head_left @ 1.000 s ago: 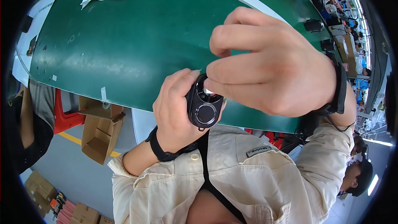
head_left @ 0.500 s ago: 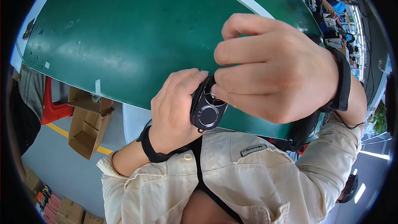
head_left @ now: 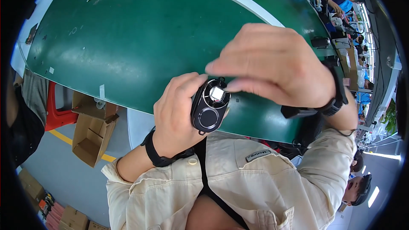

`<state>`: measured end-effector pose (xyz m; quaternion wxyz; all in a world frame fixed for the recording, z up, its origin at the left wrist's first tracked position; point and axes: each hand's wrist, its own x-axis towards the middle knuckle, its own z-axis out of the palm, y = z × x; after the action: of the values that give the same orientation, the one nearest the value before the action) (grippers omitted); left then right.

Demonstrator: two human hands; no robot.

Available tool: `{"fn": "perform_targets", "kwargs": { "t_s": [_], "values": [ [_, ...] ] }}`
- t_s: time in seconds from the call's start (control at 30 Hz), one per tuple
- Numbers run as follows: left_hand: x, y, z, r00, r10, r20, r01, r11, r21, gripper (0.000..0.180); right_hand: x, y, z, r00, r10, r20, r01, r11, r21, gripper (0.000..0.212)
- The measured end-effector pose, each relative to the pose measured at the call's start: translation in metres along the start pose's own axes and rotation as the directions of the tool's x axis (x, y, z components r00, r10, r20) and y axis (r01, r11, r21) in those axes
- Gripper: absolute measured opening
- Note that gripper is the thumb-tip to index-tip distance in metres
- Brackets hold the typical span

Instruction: Manually assembling small electronic devices by inserting internal components into black plastic casings on a production line.

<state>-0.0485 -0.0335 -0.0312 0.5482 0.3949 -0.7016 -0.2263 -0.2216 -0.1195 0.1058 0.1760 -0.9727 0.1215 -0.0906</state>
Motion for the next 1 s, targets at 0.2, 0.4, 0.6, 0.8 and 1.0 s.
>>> {"fn": "perform_targets", "kwargs": {
  "t_s": [0.2, 0.4, 0.6, 0.8, 1.0],
  "values": [
    [-0.008, 0.013, -0.012, 0.996, -0.088, -0.005, 0.089, 0.995, 0.055, 0.063, -0.011, -0.016, 0.057, 0.874, 0.469, -0.128, -0.296, 0.724, 0.623, 0.029],
    [-0.024, 0.007, 0.005, 0.997, -0.076, -0.034, 0.079, 0.994, 0.081, 0.064, -0.025, -0.03, 0.101, 0.751, 0.66, 0.005, -0.156, 0.17, 0.973, 0.021],
    [-0.026, 0.02, 0.002, 0.994, -0.09, -0.059, 0.098, 0.983, 0.155, 0.076, -0.018, -0.042, 0.108, 0.719, 0.685, -0.114, -0.072, 0.236, 0.969, 0.032],
    [-0.024, 0.018, 0.006, 0.98, -0.19, -0.067, 0.197, 0.974, 0.113, 0.081, -0.016, -0.05, 0.108, 0.756, 0.488, -0.437, -0.183, 0.798, 0.574, 0.065],
    [-0.016, 0.018, 0.006, 0.995, -0.104, 0.011, 0.096, 0.954, 0.286, 0.085, -0.041, 0.03, 0.081, 0.657, 0.6, -0.457, -0.192, 0.719, 0.668, 0.063]
  ]
}}
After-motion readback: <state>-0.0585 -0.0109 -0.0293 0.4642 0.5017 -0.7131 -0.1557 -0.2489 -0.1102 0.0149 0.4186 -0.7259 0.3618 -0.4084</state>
